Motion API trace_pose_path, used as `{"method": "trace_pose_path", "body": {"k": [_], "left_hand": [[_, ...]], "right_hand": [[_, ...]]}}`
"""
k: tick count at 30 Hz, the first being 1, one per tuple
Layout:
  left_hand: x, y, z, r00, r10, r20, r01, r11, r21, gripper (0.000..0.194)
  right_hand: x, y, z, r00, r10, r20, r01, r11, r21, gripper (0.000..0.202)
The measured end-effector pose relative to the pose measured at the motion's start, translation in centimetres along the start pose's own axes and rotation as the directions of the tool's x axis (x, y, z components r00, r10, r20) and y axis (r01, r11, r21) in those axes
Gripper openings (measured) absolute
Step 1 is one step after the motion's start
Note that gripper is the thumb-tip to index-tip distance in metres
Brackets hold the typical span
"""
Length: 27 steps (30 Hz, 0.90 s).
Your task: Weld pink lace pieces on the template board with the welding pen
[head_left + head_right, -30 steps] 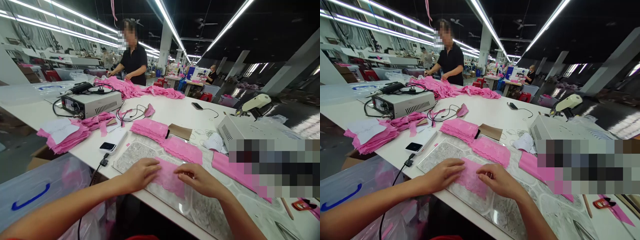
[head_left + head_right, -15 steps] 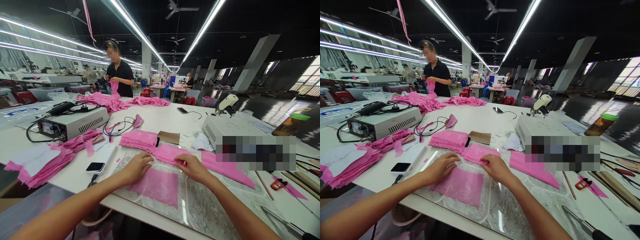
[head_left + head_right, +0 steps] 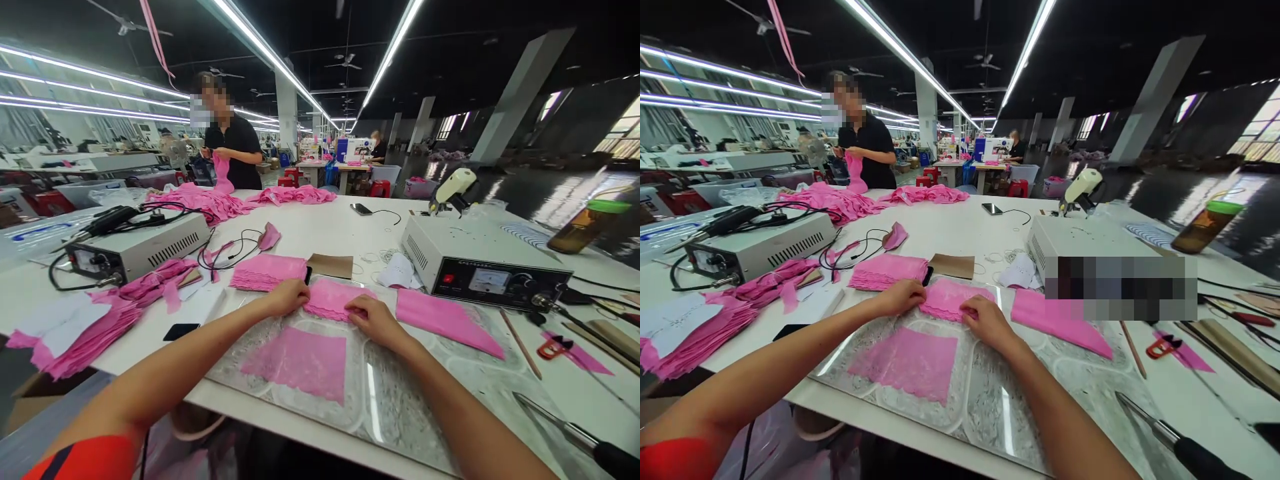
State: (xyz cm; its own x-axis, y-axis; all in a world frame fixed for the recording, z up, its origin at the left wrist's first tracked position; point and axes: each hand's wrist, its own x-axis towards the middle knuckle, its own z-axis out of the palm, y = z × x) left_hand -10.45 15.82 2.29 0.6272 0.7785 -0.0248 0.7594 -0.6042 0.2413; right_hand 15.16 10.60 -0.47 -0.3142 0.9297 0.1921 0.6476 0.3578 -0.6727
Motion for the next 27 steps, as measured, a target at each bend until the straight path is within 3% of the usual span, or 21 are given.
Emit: {"method": "trace_pose_path", "body": {"k": [5, 18, 27], "left_hand": [[-0.07, 0.06, -0.66, 0.999, 0.045, 0.03, -0.046, 0.999, 0.002, 0.025], [-0.15, -0.09, -0.81, 0.999, -0.036, 0.036, 0.039, 0.997, -0.063, 0.029], [-0.15, -0.1, -0.28, 0.997, 0.002, 0.073, 0.003, 0.997, -0.075, 0.029]], "right_hand": [[0.06, -0.14, 0.11, 1.0, -0.007, -0.012, 0.007, 1.0, -0.002, 0.024], [0.03, 0.2, 0.42, 1.0, -0.017, -0.007, 0.017, 1.0, -0.013, 0.024], [-0.08, 0.14, 0.49, 1.0, 0.001, 0.0, -0.001, 1.0, -0.03, 0.027]]}}
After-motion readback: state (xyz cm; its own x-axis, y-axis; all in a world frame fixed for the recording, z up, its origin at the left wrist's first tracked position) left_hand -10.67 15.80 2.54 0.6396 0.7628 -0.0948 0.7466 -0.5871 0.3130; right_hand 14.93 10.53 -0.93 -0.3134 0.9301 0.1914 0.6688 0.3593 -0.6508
